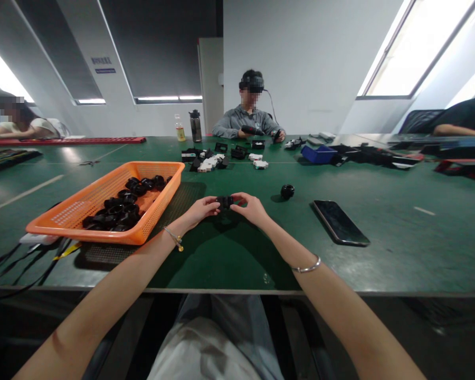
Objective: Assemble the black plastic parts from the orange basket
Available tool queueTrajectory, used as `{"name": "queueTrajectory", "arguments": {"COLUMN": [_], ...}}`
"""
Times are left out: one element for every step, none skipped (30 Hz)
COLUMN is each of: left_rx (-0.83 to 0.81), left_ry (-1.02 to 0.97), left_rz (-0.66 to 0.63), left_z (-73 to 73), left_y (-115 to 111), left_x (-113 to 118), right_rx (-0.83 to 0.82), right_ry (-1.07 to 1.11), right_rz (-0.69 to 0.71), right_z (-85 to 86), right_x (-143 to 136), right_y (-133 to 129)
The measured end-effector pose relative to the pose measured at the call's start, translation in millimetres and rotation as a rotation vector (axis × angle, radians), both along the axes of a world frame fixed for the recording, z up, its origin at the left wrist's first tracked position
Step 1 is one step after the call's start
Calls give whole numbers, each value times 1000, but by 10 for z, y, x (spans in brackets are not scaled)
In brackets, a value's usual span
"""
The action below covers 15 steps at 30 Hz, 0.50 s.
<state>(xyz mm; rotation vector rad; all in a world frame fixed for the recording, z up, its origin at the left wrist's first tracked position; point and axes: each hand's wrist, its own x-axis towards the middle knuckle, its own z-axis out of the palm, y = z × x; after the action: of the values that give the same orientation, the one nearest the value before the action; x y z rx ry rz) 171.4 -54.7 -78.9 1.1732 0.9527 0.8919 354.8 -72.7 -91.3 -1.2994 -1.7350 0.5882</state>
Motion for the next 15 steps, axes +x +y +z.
{"name": "queueTrajectory", "arguments": {"left_rx": [-1,-2,-3,-3,-5,-6,-8,-10,-12,-12,-12,-11,-10,-10,-11], "left_ry": [1,4,6,7,9,8,6,1,-5,-13,-20,-27,-32,-34,-33], "left_rz": [2,6,11,15,16,16,15,13,12,11,10,9,8,8,10], "left_z": [4,8,12,15,15,14,11,5,-2,-10,-18,-25,-31,-35,-38], "left_y": [-2,-4,-6,-8,-8,-6,-4,0,5,11,16,21,25,29,31], "left_x": [2,4,5,6,7,7,6,4,2,0,-1,-2,-2,0,3], "right_rx": [-1,-3,-5,-9,-12,-14,-14,-13,-14,-15,-18,-22,-27,-32,-38], "right_ry": [14,26,36,43,47,52,56,61,66,70,74,78,82,86,90], "right_rz": [-1,-2,-4,-6,-6,-6,-5,-3,-1,1,6,12,19,25,30], "right_z": [-8,-15,-20,-23,-24,-24,-23,-20,-17,-14,-10,-7,-4,-2,0], "right_x": [0,0,0,0,-1,-2,-3,-5,-6,-7,-9,-10,-11,-12,-12], "right_y": [6,11,15,17,18,17,15,11,6,1,-5,-10,-15,-19,-21]}}
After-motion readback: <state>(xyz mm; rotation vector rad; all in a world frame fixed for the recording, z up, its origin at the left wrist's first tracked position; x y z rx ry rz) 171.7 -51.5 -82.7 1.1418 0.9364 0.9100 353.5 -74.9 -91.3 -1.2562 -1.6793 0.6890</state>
